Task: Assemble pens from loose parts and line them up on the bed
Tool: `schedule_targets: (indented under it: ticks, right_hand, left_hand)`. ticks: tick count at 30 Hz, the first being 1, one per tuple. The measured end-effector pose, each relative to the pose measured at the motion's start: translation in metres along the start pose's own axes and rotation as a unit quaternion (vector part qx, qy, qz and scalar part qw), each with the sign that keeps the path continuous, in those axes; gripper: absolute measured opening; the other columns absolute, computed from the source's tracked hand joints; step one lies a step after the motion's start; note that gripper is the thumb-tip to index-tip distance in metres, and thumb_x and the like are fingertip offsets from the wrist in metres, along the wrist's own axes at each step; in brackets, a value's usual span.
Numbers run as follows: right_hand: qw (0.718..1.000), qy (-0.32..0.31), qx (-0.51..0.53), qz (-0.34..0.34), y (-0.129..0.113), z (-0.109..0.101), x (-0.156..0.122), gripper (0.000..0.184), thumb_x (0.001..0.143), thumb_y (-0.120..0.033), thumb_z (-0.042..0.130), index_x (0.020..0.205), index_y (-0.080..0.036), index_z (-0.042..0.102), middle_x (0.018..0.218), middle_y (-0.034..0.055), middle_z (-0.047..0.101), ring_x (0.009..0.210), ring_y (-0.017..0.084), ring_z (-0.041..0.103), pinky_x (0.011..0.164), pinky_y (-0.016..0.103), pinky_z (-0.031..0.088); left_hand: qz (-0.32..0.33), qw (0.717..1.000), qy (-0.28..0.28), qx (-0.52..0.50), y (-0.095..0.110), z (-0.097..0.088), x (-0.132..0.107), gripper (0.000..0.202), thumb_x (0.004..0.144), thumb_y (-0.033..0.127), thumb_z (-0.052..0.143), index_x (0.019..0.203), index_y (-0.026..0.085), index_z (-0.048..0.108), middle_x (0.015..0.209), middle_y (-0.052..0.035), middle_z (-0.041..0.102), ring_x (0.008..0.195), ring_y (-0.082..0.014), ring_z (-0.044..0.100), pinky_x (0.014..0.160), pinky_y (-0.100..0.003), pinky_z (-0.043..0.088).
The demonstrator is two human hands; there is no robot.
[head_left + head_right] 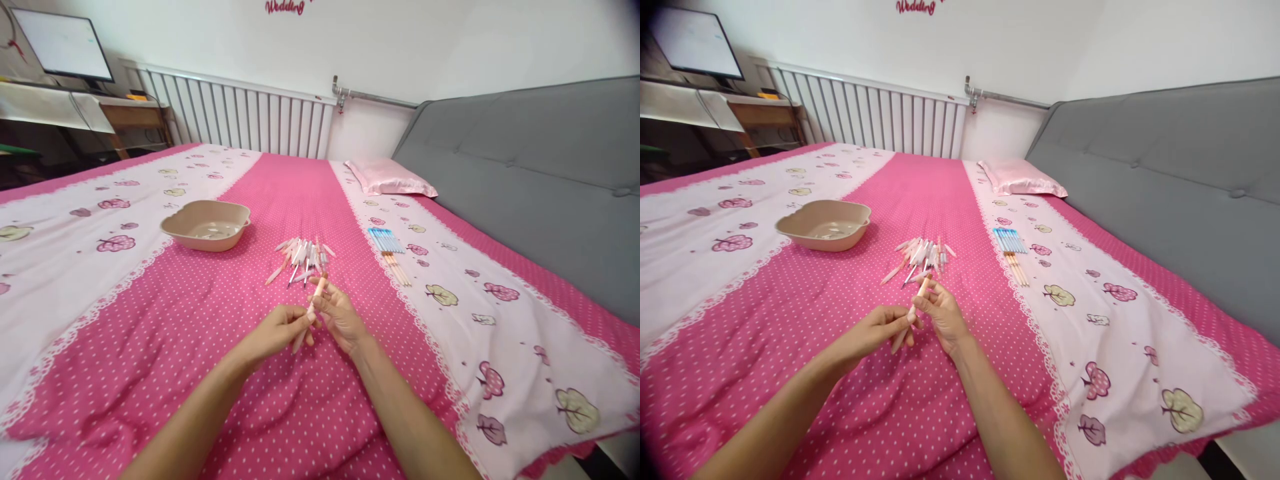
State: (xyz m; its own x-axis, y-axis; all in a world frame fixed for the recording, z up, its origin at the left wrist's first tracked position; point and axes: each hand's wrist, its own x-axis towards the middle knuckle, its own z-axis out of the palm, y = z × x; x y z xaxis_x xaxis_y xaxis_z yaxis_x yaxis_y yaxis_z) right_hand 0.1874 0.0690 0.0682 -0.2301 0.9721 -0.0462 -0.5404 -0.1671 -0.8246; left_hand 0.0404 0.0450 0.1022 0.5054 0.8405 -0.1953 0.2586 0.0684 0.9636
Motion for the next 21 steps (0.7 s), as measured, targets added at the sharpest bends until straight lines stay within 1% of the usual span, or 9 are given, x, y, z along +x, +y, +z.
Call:
schedule_targets:
  ticks: [3,6,8,10,11,12,14,16,21]
  right_hand:
    - [1.0,0.004,-0.006,-0.001,0.0023,-0.0004,0.0005,0.053,0.057,-0.023,0.082,0.105,-0.018,0.059,0.067,-0.0051,0.052,0.058,0.005,0.047,0.053,0.016,0.037]
    - [1.0,-0.015,0.001,-0.001,0.0025,0.0003,-0.0013,0.051,0.061,-0.026,0.08,0.106,-0.019,0.059,0.07,-0.0038,0.055,0.06,0.006,0.048,0.053,0.016,0.038]
    - [0.999,-0.037,0.02,0.002,0.0006,0.0014,-0.0034,0.047,0.065,-0.03,0.076,0.108,-0.02,0.058,0.081,-0.0004,0.06,0.071,0.008,0.053,0.061,0.017,0.043]
    - [0.998,-0.055,0.04,0.007,-0.0022,0.0023,-0.0052,0.044,0.071,-0.032,0.072,0.111,-0.02,0.057,0.097,0.0036,0.062,0.087,0.012,0.056,0.071,0.02,0.045]
    - [0.997,-0.064,0.049,0.012,-0.0036,0.0025,-0.0059,0.043,0.073,-0.032,0.07,0.113,-0.021,0.056,0.103,0.0047,0.062,0.092,0.013,0.056,0.074,0.021,0.046]
    - [0.996,-0.071,0.057,0.015,-0.0046,0.0025,-0.0062,0.043,0.075,-0.031,0.068,0.115,-0.021,0.055,0.108,0.0052,0.062,0.093,0.013,0.056,0.074,0.022,0.046]
    - [0.994,-0.085,0.07,0.023,-0.0057,0.0019,-0.0062,0.044,0.075,-0.027,0.066,0.117,-0.023,0.054,0.11,0.0045,0.062,0.086,0.012,0.058,0.071,0.022,0.047]
    - [0.992,-0.09,0.077,0.032,-0.0056,0.0012,-0.0055,0.045,0.074,-0.022,0.067,0.117,-0.024,0.054,0.108,0.0038,0.064,0.078,0.01,0.058,0.068,0.021,0.047]
    - [0.994,-0.058,0.083,0.042,-0.0043,0.002,-0.0045,0.045,0.067,-0.018,0.072,0.109,-0.021,0.057,0.093,0.0027,0.067,0.071,0.01,0.059,0.062,0.019,0.047]
  left_hand:
    - [-0.001,1.0,-0.002,0.008,0.0009,0.0006,-0.0005,0.039,0.081,0.05,0.049,0.064,0.016,0.055,0.045,0.0024,0.054,0.051,-0.0113,0.05,0.06,-0.025,0.037]
    - [0.0,1.0,0.005,0.009,0.0038,0.001,-0.0016,0.043,0.08,0.051,0.05,0.056,0.016,0.051,0.049,0.0003,0.057,0.055,-0.0121,0.052,0.059,-0.024,0.036]
    - [0.001,1.0,0.008,0.003,0.006,0.0006,-0.0024,0.044,0.08,0.053,0.05,0.056,0.016,0.052,0.052,-0.0006,0.059,0.057,-0.0127,0.053,0.058,-0.024,0.036]
    - [0.0,1.0,0.009,-0.004,0.0078,-0.0002,-0.003,0.044,0.079,0.055,0.05,0.059,0.016,0.053,0.057,-0.0015,0.062,0.059,-0.013,0.054,0.058,-0.025,0.036]
    - [-0.001,1.0,0.009,-0.007,0.0084,-0.0006,-0.0032,0.045,0.079,0.056,0.049,0.059,0.016,0.053,0.059,-0.0022,0.063,0.059,-0.013,0.053,0.058,-0.025,0.037]
    - [-0.002,1.0,0.008,-0.008,0.0088,-0.001,-0.0035,0.046,0.079,0.057,0.049,0.057,0.016,0.052,0.061,-0.0028,0.064,0.059,-0.0129,0.053,0.058,-0.025,0.037]
    - [-0.001,1.0,0.006,-0.01,0.0091,-0.0015,-0.0037,0.048,0.079,0.057,0.048,0.053,0.016,0.049,0.062,-0.0038,0.065,0.06,-0.0127,0.053,0.058,-0.025,0.037]
    - [0.002,1.0,0.005,-0.012,0.0088,-0.0016,-0.0038,0.049,0.08,0.057,0.047,0.052,0.016,0.047,0.062,-0.0041,0.064,0.059,-0.0124,0.052,0.058,-0.025,0.037]
    - [0.003,1.0,0.005,-0.018,0.0069,-0.0014,-0.0034,0.048,0.081,0.054,0.048,0.053,0.016,0.048,0.064,-0.0045,0.065,0.059,-0.0119,0.053,0.058,-0.025,0.037]
